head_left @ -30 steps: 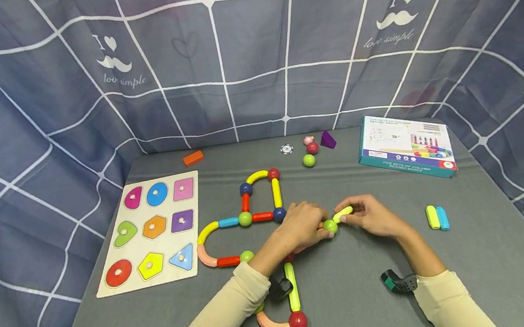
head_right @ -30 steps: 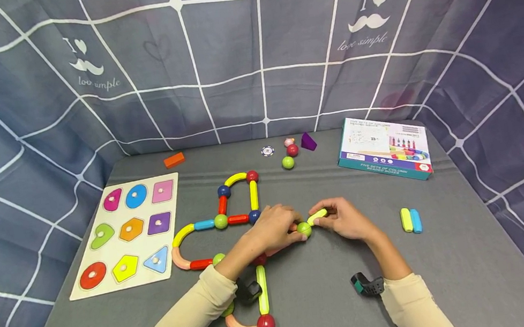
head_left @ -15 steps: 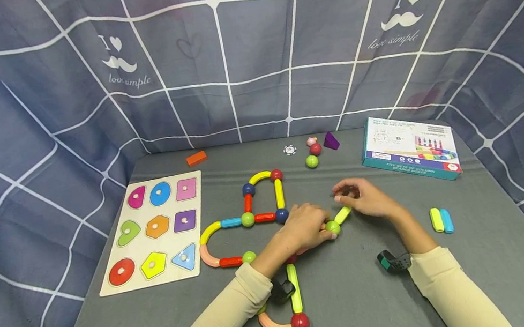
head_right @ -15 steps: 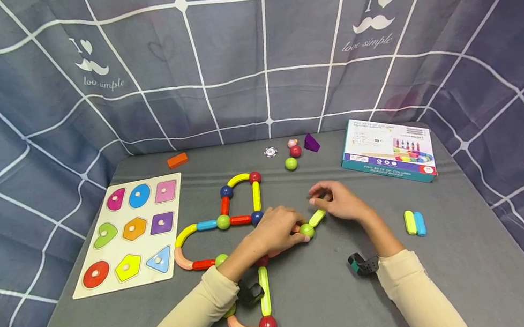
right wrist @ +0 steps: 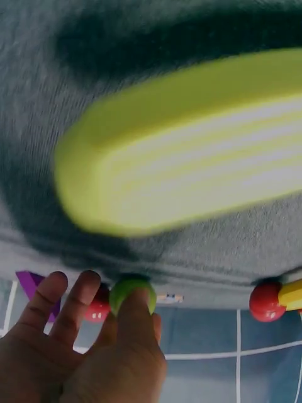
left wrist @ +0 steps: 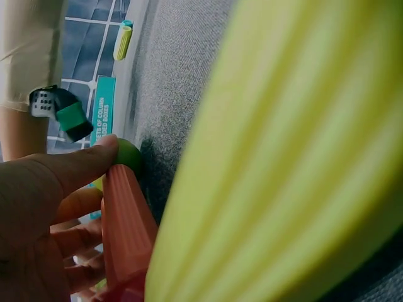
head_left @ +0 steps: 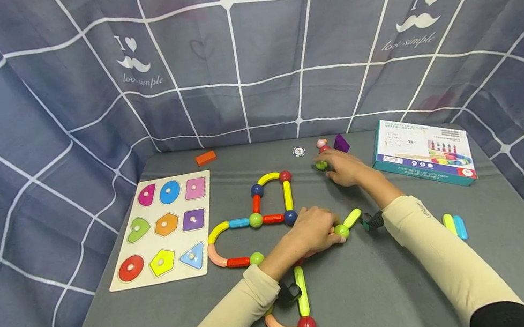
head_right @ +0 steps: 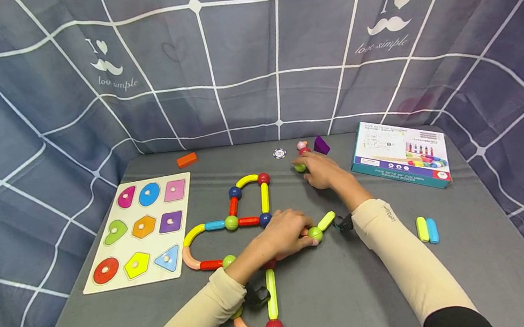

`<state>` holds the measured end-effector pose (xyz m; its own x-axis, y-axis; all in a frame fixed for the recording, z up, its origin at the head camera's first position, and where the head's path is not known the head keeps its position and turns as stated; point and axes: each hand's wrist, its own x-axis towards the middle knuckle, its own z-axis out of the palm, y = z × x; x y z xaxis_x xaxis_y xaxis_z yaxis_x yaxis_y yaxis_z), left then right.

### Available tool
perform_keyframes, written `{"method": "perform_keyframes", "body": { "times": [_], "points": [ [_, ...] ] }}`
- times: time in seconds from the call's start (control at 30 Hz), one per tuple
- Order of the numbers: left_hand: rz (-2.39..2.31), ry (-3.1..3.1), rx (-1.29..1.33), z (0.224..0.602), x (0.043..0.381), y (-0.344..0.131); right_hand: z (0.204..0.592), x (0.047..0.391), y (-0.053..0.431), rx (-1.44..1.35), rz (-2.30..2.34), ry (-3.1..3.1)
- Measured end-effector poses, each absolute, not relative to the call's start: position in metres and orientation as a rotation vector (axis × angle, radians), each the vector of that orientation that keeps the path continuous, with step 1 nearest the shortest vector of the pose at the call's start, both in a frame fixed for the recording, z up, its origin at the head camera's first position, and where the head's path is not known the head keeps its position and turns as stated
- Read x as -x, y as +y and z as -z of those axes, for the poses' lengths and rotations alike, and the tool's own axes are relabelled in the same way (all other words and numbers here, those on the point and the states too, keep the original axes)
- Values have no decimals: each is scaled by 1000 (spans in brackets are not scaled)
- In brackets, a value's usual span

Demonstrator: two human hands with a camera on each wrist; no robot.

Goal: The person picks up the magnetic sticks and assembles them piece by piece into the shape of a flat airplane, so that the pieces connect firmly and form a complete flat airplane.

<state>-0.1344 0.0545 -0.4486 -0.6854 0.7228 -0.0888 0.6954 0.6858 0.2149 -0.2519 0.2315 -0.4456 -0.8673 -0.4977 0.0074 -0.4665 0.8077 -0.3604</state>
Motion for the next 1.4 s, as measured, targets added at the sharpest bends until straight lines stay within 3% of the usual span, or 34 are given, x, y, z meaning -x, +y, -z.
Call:
{"method": "perform_keyframes", "body": {
  "times": [0.23, 0.63, 1.13, 1.27, 1.4],
  "points": [
    [-242, 2742, -1164, 447, 134, 56, 457, 234, 246, 728, 757, 2888],
    [-268, 2756, -1136, 448, 135, 52, 464, 159, 302, 563, 1076, 2770],
    [-320, 2754, -1130, 452, 135, 52, 474, 131, 311, 509, 1123, 2783],
    [-342, 2734, -1131, 453, 134, 53, 465, 116, 329, 362, 1027, 2980],
    [-342, 2734, -1143, 452, 134, 53, 455, 89, 360, 39, 812, 3239]
  ]
}}
